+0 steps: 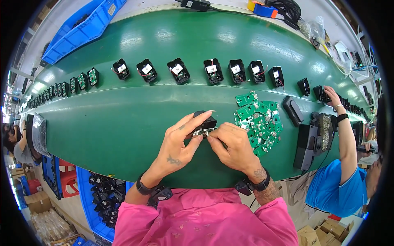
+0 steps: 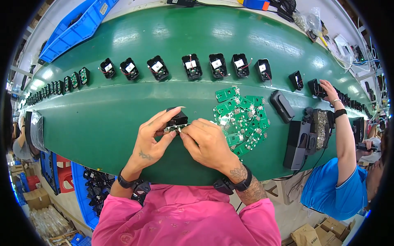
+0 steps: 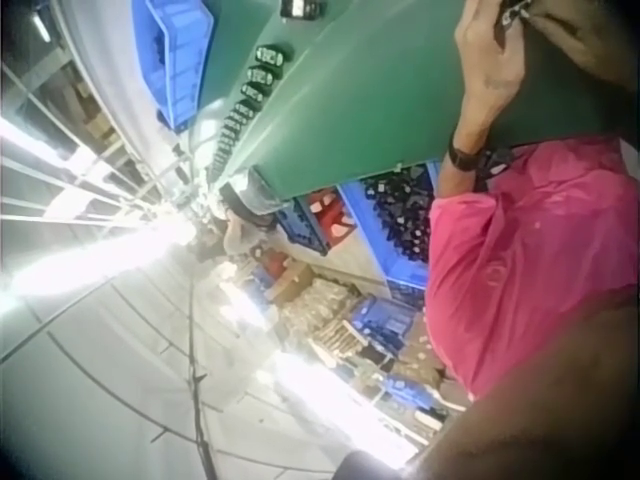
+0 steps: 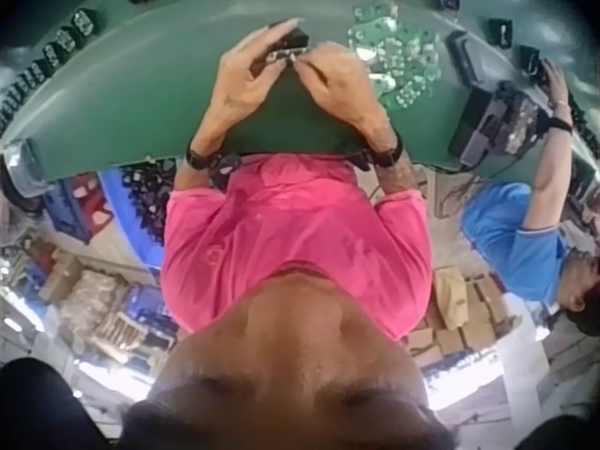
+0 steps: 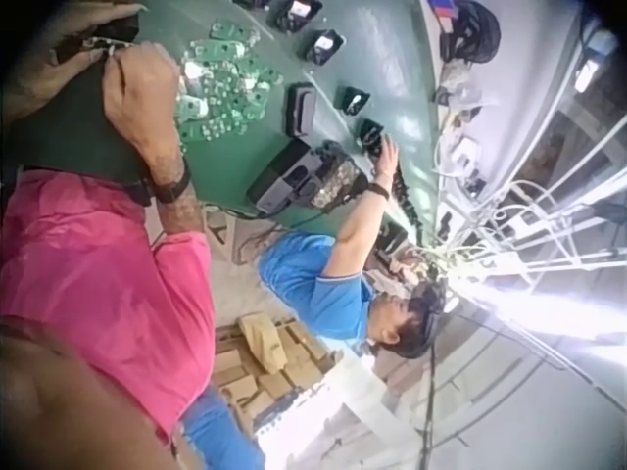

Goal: The person picks up a black plastic housing and a green circuit board, fits the board into the housing by hand, and presses them together. After securing the components, the person places the assembled unit onto the green conveyor belt and reaches for another set.

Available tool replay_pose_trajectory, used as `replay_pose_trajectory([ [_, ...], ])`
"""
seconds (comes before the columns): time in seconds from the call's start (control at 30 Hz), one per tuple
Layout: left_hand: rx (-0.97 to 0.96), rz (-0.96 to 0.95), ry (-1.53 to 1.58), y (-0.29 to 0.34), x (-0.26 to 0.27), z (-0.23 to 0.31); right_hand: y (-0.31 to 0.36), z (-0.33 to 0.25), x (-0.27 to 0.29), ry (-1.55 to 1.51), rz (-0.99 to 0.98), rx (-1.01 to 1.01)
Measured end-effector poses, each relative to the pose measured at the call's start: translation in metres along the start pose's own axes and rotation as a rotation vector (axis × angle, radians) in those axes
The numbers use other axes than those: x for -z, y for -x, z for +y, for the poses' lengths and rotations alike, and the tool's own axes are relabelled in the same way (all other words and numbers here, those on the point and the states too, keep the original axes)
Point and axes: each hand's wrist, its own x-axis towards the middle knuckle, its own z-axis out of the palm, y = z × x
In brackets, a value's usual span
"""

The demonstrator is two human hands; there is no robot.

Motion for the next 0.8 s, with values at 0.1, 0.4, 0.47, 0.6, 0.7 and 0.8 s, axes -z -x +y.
replay_pose_trajectory([
  [0.1,-0.018,0.011,-0.016,0.000,-0.002,-0.002,0.000,0.001,-0.001,-0.003,0.019,0.013],
  [0.4,-0.080,0.045,-0.432,0.005,-0.015,-0.005,0.006,0.011,-0.014,0.047,0.066,-0.002],
  [0.47,-0.036,0.078,-0.303,0.005,-0.017,-0.012,0.006,0.011,-0.015,0.060,0.089,-0.002],
  [0.6,0.107,0.148,0.141,0.005,-0.018,-0.005,0.006,-0.006,-0.004,-0.015,0.166,-0.232],
  [0.7,0.220,0.096,0.377,0.003,-0.012,-0.004,0.008,-0.002,0.002,-0.120,0.174,-0.414],
  [0.8,0.196,-0.067,0.390,-0.001,-0.008,-0.002,0.011,0.004,0.003,-0.618,0.092,-0.551],
])
